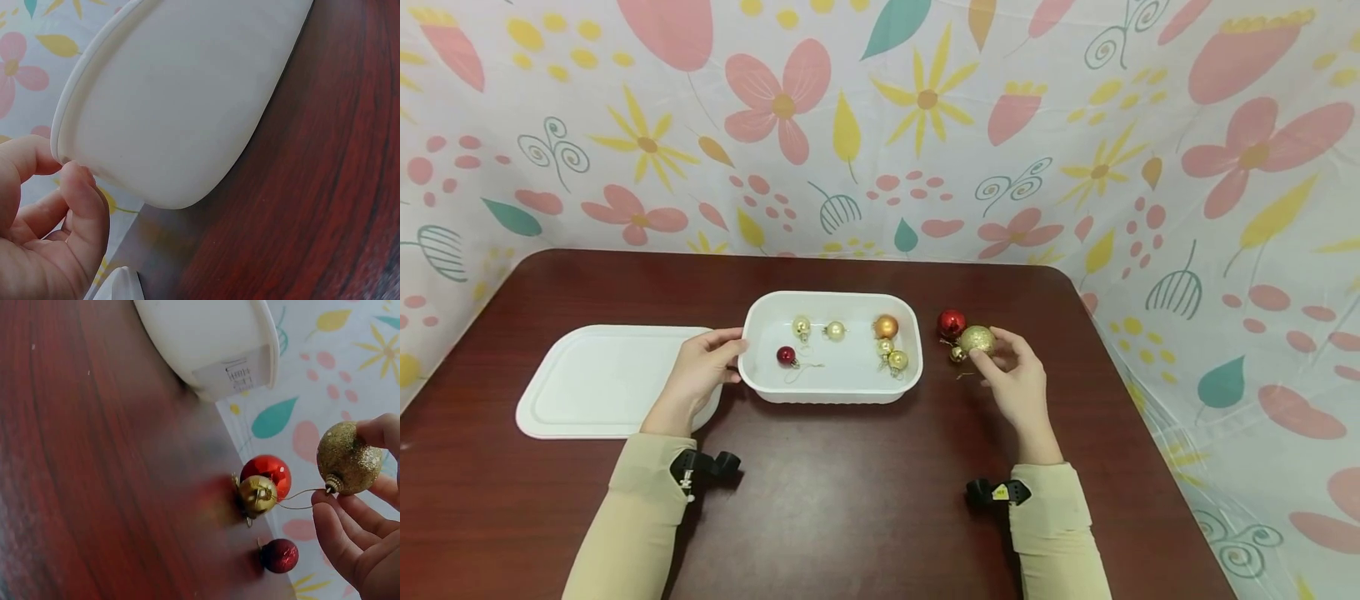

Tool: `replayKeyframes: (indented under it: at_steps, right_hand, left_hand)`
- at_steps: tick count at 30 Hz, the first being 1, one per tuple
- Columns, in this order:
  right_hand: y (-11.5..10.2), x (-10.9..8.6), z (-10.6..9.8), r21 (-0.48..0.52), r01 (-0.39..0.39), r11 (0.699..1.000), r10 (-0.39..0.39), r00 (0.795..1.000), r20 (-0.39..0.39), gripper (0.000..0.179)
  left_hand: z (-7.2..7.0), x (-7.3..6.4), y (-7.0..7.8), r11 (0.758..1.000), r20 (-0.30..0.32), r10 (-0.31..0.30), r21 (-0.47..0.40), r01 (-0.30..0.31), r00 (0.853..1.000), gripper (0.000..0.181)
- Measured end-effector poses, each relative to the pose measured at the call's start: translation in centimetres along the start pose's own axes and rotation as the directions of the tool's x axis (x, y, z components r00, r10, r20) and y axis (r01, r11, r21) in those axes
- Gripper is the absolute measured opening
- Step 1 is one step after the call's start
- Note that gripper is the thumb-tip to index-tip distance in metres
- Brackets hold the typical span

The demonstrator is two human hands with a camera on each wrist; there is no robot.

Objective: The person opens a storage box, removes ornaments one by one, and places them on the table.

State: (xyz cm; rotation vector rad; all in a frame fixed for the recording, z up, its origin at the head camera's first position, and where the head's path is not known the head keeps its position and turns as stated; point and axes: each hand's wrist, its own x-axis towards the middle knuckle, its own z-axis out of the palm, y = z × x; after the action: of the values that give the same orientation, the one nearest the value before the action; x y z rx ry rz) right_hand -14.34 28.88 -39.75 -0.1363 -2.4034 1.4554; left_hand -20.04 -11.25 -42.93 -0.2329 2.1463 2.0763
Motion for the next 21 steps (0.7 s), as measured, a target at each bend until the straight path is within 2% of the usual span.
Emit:
replayKeyframes:
  at_steps: [8,21]
  right_hand:
    - [2.9,0.7,0.0,-0.061,-0.072,0.996,0.069,0.996,-0.053,0.040]
    - [3.7,0.7,-0.2,-0.238,-0.082,0.968,0.081,0.997,-0.015,0.041]
  left_hand:
    - [0.0,0.2,-0.1,1.000,0.002,-0.002,0.001,0.002,1.000,0.036]
    - [0.0,-0.1,0.1,1.000,0.009,0.000,-0.027,0.000,1.000,0.039]
